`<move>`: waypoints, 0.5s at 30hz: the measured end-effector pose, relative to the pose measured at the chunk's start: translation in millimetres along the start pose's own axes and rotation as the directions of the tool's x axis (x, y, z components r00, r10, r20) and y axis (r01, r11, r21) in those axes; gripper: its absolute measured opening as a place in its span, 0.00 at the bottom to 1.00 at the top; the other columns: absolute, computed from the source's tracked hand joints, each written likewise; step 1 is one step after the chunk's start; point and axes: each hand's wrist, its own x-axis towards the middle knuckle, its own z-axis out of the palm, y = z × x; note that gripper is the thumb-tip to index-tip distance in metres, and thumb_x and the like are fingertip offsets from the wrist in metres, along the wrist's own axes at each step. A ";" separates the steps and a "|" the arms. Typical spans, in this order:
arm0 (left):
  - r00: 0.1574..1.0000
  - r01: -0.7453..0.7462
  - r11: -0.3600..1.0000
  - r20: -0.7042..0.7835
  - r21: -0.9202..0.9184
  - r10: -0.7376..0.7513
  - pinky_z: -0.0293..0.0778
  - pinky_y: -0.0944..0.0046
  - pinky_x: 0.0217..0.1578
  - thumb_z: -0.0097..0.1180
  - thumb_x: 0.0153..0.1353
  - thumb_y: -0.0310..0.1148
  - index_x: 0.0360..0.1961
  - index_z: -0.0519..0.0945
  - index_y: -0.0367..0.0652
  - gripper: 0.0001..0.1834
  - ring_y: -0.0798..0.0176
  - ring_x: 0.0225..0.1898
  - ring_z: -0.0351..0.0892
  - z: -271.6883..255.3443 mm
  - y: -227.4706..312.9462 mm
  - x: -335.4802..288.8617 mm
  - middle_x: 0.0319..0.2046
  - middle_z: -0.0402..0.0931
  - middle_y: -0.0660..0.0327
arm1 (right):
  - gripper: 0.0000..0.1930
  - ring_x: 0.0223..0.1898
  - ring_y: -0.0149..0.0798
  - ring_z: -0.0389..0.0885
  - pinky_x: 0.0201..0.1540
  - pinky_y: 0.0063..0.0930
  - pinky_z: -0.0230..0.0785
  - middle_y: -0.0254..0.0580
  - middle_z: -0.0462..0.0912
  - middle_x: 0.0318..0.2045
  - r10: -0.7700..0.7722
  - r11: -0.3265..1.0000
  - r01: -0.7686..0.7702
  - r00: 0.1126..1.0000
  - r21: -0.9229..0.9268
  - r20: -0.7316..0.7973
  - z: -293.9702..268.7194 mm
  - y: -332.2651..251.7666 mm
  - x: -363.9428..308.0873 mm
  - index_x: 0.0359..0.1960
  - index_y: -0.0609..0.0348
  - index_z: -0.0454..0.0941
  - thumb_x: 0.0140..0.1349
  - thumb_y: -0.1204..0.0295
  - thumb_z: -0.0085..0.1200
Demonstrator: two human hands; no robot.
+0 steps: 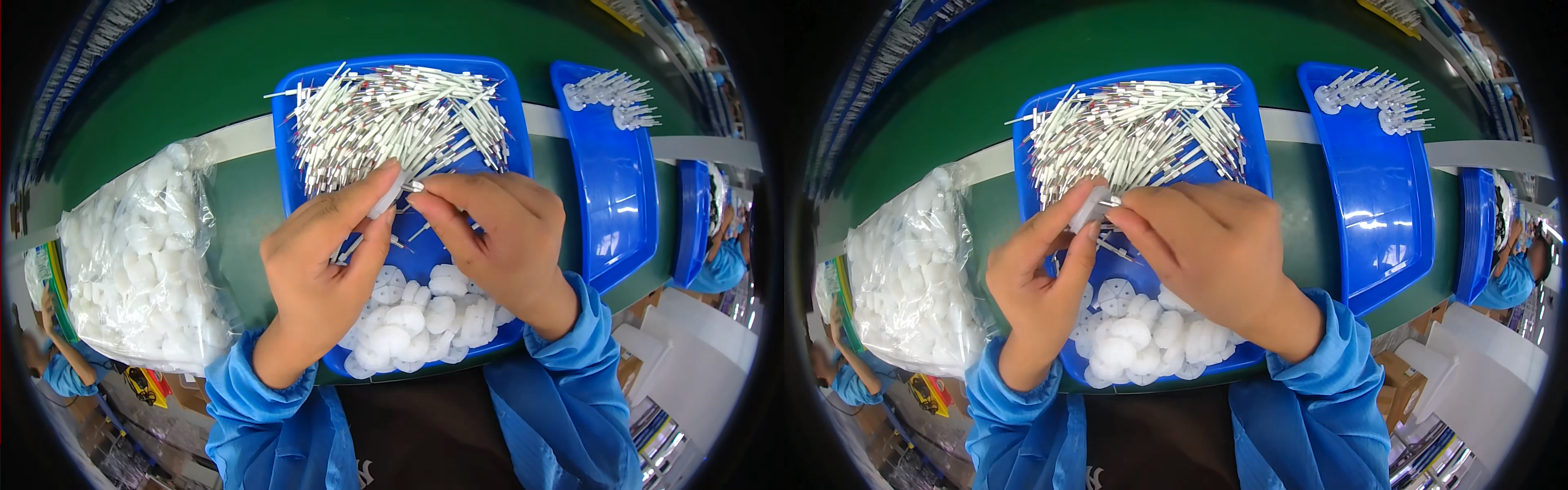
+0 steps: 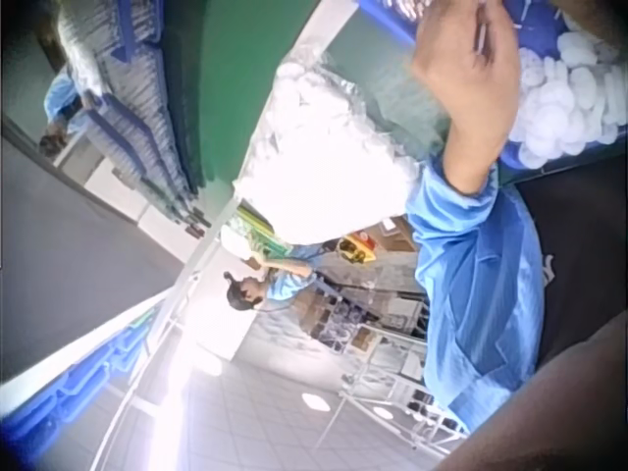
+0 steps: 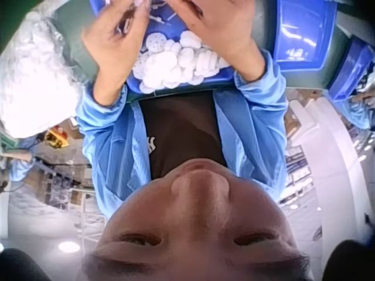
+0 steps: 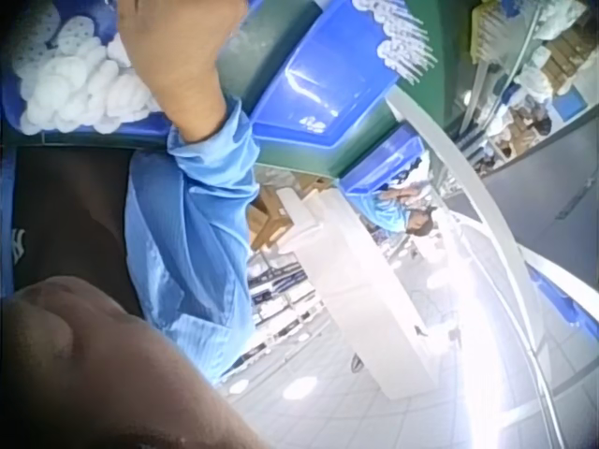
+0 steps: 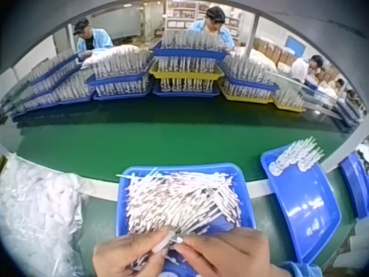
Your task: The person inserts thin white sticks into small white cotton pads held in their left hand. They repeatedly pick up a stick from a blue tray and push it into the center of a cotton pad, then place the assembled unit into a separate blue tray. The process is continuous and repetitive throughout the clip.
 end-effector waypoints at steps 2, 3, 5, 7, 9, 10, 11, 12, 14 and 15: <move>0.999 -0.037 0.999 -0.024 0.024 0.038 0.86 0.65 0.42 0.69 0.60 0.13 0.59 0.90 0.36 0.24 0.60 0.38 0.93 1.4 0.1 -1.3 0.46 0.93 0.50 | 0.11 0.22 0.36 0.85 0.23 0.30 0.72 0.35 0.88 0.27 -0.141 0.984 0.138 0.990 -0.114 -0.015 -2.3 -0.2 4.4 0.39 0.59 0.88 0.56 0.74 0.76; 0.998 -0.056 0.998 -0.035 0.037 0.057 0.86 0.65 0.42 0.70 0.60 0.13 0.59 0.90 0.37 0.25 0.60 0.38 0.93 2.2 0.3 -1.8 0.45 0.93 0.50 | 0.11 0.23 0.36 0.85 0.23 0.30 0.72 0.35 0.87 0.28 -0.172 0.978 0.167 0.985 -0.128 -0.024 -1.8 1.8 4.4 0.39 0.59 0.88 0.56 0.74 0.76; 0.999 -0.034 0.999 -0.040 0.023 0.035 0.85 0.65 0.42 0.70 0.60 0.13 0.59 0.90 0.37 0.25 0.60 0.37 0.93 4.1 2.0 -4.0 0.45 0.93 0.50 | 0.12 0.24 0.35 0.85 0.23 0.30 0.71 0.34 0.87 0.28 -0.218 0.966 0.210 0.975 -0.150 -0.040 0.1 5.1 2.7 0.40 0.60 0.88 0.54 0.74 0.75; 0.999 -0.019 1.000 -0.033 0.023 0.020 0.86 0.64 0.42 0.70 0.60 0.13 0.60 0.89 0.37 0.26 0.60 0.38 0.93 5.5 2.2 -7.1 0.45 0.93 0.50 | 0.13 0.24 0.35 0.85 0.24 0.30 0.71 0.35 0.87 0.29 -0.236 0.962 0.226 0.970 -0.154 -0.053 3.2 5.7 1.2 0.40 0.60 0.88 0.53 0.74 0.74; 1.000 -0.012 0.999 -0.018 0.041 0.012 0.86 0.64 0.42 0.71 0.61 0.15 0.62 0.89 0.37 0.26 0.61 0.40 0.93 5.3 1.1 -9.7 0.46 0.93 0.49 | 0.13 0.25 0.36 0.86 0.24 0.29 0.72 0.35 0.88 0.29 -0.222 0.967 0.214 0.974 -0.138 -0.043 3.3 5.9 -0.2 0.40 0.60 0.88 0.54 0.73 0.74; 1.000 0.014 1.000 -0.005 -0.014 -0.014 0.87 0.64 0.43 0.72 0.61 0.16 0.62 0.89 0.37 0.26 0.61 0.42 0.92 5.5 1.2 -8.2 0.49 0.92 0.49 | 0.13 0.26 0.36 0.86 0.25 0.29 0.72 0.35 0.88 0.30 -0.205 0.972 0.200 0.978 -0.125 -0.027 2.5 6.3 -1.6 0.41 0.60 0.88 0.54 0.73 0.75; 0.999 0.039 0.997 0.005 -0.067 -0.039 0.87 0.64 0.43 0.72 0.61 0.16 0.61 0.88 0.37 0.25 0.60 0.44 0.92 4.9 1.3 -5.5 0.51 0.91 0.49 | 0.13 0.26 0.37 0.86 0.26 0.29 0.73 0.36 0.88 0.30 -0.162 0.983 0.160 0.987 -0.093 -0.013 1.1 5.2 -1.4 0.41 0.60 0.88 0.54 0.73 0.75; 0.998 0.065 0.991 0.017 -0.119 -0.063 0.88 0.64 0.43 0.73 0.62 0.17 0.61 0.88 0.37 0.25 0.60 0.46 0.91 4.1 1.7 -2.9 0.54 0.90 0.48 | 0.13 0.27 0.37 0.87 0.26 0.29 0.73 0.36 0.88 0.30 -0.117 0.991 0.117 0.993 -0.063 0.001 -0.2 4.1 -1.8 0.42 0.60 0.89 0.55 0.73 0.76; 0.983 0.178 0.928 0.028 -0.328 -0.179 0.88 0.64 0.44 0.75 0.62 0.20 0.61 0.88 0.37 0.24 0.59 0.50 0.90 1.4 6.7 3.6 0.59 0.88 0.48 | 0.13 0.27 0.39 0.87 0.29 0.30 0.75 0.37 0.88 0.31 0.024 0.999 -0.025 0.999 0.029 0.035 -6.8 0.1 0.3 0.43 0.59 0.89 0.56 0.73 0.77; 0.979 0.203 0.917 0.046 -0.344 -0.199 0.88 0.64 0.45 0.77 0.60 0.21 0.60 0.87 0.37 0.25 0.59 0.51 0.89 -1.4 2.8 2.5 0.60 0.86 0.50 | 0.13 0.29 0.40 0.88 0.31 0.31 0.76 0.38 0.89 0.32 0.051 0.992 -0.057 0.997 0.110 0.059 -8.4 2.4 0.9 0.43 0.59 0.89 0.57 0.74 0.77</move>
